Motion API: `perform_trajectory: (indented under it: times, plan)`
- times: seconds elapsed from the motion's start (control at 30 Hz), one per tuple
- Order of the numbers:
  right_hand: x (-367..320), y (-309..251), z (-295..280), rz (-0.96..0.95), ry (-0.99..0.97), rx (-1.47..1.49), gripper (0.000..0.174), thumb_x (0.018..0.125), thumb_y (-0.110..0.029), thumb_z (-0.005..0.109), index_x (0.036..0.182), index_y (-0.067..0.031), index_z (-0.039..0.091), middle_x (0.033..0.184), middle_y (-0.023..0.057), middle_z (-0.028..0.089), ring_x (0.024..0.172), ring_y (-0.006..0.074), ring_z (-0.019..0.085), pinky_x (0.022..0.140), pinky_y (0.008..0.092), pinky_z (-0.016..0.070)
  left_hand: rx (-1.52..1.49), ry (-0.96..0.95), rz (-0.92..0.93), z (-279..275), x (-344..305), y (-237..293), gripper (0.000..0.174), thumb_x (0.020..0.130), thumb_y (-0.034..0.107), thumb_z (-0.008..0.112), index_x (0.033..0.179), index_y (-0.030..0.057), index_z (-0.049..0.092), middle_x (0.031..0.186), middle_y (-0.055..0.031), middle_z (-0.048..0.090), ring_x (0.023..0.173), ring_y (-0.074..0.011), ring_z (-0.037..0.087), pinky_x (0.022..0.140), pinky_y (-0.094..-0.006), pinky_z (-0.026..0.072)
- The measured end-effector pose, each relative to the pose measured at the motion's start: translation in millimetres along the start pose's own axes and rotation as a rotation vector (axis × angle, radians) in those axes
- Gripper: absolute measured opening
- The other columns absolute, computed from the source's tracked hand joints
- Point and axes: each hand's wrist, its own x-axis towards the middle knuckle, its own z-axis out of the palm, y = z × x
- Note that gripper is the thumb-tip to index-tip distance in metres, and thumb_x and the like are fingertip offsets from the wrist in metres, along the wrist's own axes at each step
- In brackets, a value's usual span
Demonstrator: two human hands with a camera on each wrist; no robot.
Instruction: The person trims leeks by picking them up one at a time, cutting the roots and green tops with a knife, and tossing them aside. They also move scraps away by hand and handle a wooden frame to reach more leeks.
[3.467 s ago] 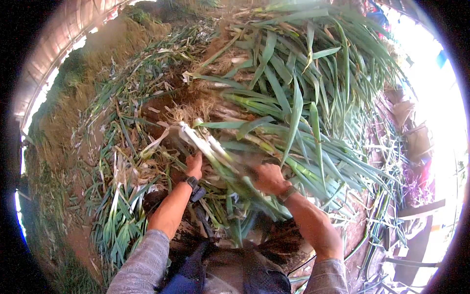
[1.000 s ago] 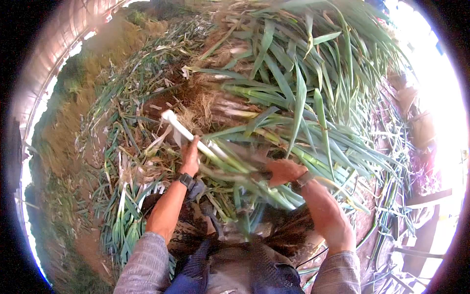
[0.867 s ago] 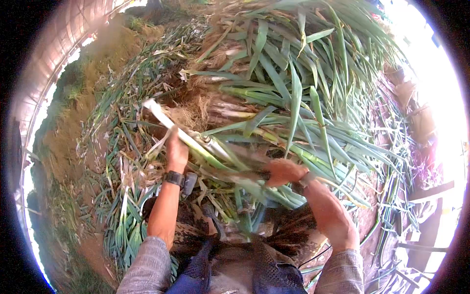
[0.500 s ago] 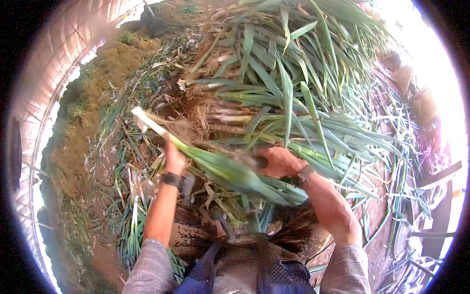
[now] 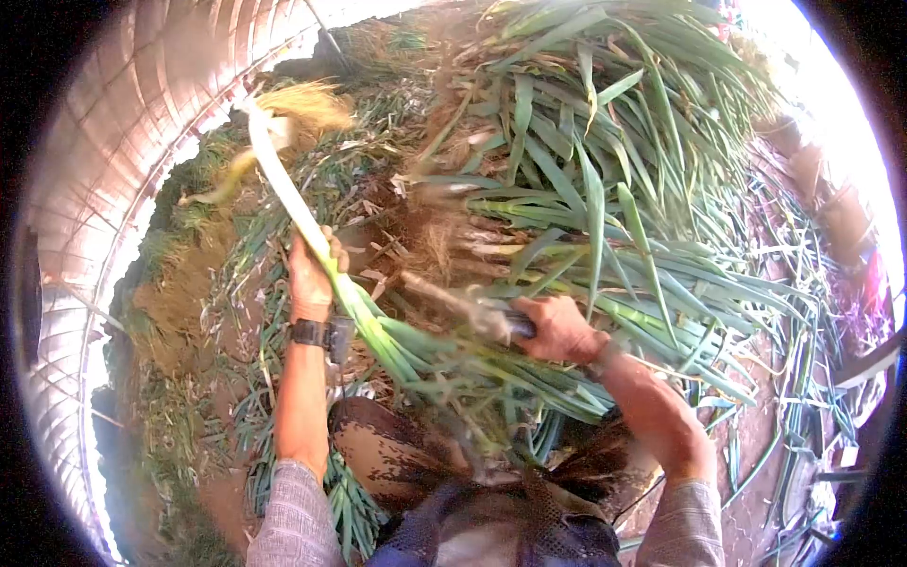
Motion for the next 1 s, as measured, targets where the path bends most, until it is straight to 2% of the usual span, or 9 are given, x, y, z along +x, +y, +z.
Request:
perform_trajectory:
  times: [0.07, 0.2, 0.33, 0.43, 0.47, 0.53, 0.67, 0.87, 1.0]
  plan:
    - [2.3, -13.7, 2.4, -0.003, -0.003, 0.015, 0.04, 0.072, -0.019, 0.073, 0.107, -0.0033, 0.063, 0.082, 0.017, 0.067, 0.076, 0.0366, 0.068, 0.066, 0.0446, 0.0548, 0.021, -0.103, -0.009, -9.1, -1.4, -26.3, 0.036, 0.097, 0.045, 0.056, 0.097, 0.0096, 0.059, 0.085, -0.0008, 0.061, 0.064, -0.0139, 0.057, 0.05, -0.0307, 0.0461]
    - [3.1, -29.5, -0.1, -0.079, 0.012, 0.005, 0.04, 0.073, -0.022, 0.074, 0.108, -0.0051, 0.063, 0.082, 0.0165, 0.067, 0.075, 0.0374, 0.067, 0.064, 0.0441, 0.054, -0.104, -0.12, -0.142, 1.1, -4.1, -34.3, 0.047, 0.096, 0.056, 0.051, 0.097, 0.0095, 0.058, 0.076, 0.0008, 0.051, 0.06, -0.0146, 0.049, 0.05, -0.0309, 0.0429]
    - [4.1, -30.2, 4.7, -0.026, 0.036, 0.02, 0.041, 0.073, -0.023, 0.073, 0.108, -0.0046, 0.063, 0.082, 0.0173, 0.068, 0.073, 0.0382, 0.067, 0.064, 0.0444, 0.0539, -0.192, -0.172, -0.066, 7.1, -3.2, -18.2, 0.057, 0.095, 0.061, 0.05, 0.108, 0.0061, 0.059, 0.079, -0.0023, 0.055, 0.073, -0.0169, 0.055, 0.063, -0.035, 0.0487]
    - [4.9, -19.2, 8.0, 0.076, -0.042, 0.006, 0.056, 0.078, -0.029, 0.071, 0.13, -0.0128, 0.058, 0.092, 0.018, 0.07, 0.082, 0.0373, 0.068, 0.072, 0.0472, 0.0553, -0.143, 0.007, -0.02, 25.7, -4.8, -20.0, 0.05, 0.096, 0.052, 0.055, 0.116, 0.0061, 0.058, 0.089, -0.004, 0.062, 0.082, -0.0184, 0.06, 0.076, -0.0364, 0.053]
    - [4.0, -18.9, 8.1, 0.081, -0.039, 0.004, 0.056, 0.078, -0.029, 0.071, 0.13, -0.0128, 0.058, 0.092, 0.018, 0.07, 0.082, 0.0373, 0.068, 0.072, 0.0472, 0.0553, -0.114, -0.07, -0.048, 35.3, -11.1, -19.4, 0.043, 0.096, 0.046, 0.059, 0.115, 0.0074, 0.058, 0.089, -0.0035, 0.062, 0.083, -0.0171, 0.06, 0.076, -0.0366, 0.0538]
    - [3.9, -22.3, 9.1, -0.013, 0.066, 0.058, 0.04, 0.074, -0.024, 0.073, 0.106, -0.0036, 0.063, 0.08, 0.0182, 0.067, 0.073, 0.0384, 0.066, 0.065, 0.0447, 0.0541, -0.044, 0.053, -0.009, 33.7, -4.3, -31.7, 0.039, 0.093, 0.045, 0.065, 0.109, 0.01, 0.058, 0.087, -0.0023, 0.061, 0.082, -0.0167, 0.06, 0.074, -0.0372, 0.0549]
    - [5.1, -25.1, 8.6, 0.059, 0.058, -0.02, 0.04, 0.077, -0.027, 0.073, 0.107, -0.0034, 0.062, 0.084, 0.0176, 0.068, 0.078, 0.0373, 0.066, 0.067, 0.0451, 0.0533, 0.054, 0.23, 0.047, 24.4, 11.5, -38.4, 0.039, 0.09, 0.043, 0.07, 0.105, 0.009, 0.057, 0.083, -0.0033, 0.058, 0.074, -0.0171, 0.058, 0.065, -0.034, 0.0532]
    - [12.2, -19.9, 23.2, 0.059, 0.08, -0.11, 0.039, 0.078, -0.028, 0.072, 0.107, -0.0038, 0.062, 0.089, 0.0167, 0.068, 0.083, 0.036, 0.066, 0.07, 0.0445, 0.0537, -0.046, 0.469, 0.007, 26.8, 12.7, -40.7, 0.041, 0.087, 0.045, 0.072, 0.101, 0.0097, 0.056, 0.078, -0.0041, 0.057, 0.076, -0.0205, 0.061, 0.063, -0.0426, 0.0553]
    - [16.8, -16.7, 28.1, 0.059, 0.052, -0.049, 0.04, 0.077, -0.028, 0.073, 0.107, -0.0035, 0.061, 0.089, 0.0169, 0.068, 0.083, 0.0361, 0.067, 0.071, 0.0451, 0.0538, -0.053, 0.265, -0.048, 9.4, 9.3, -50.7, 0.044, 0.088, 0.049, 0.07, 0.102, 0.0101, 0.057, 0.08, -0.0049, 0.06, 0.077, -0.0216, 0.062, 0.062, -0.0437, 0.0549]
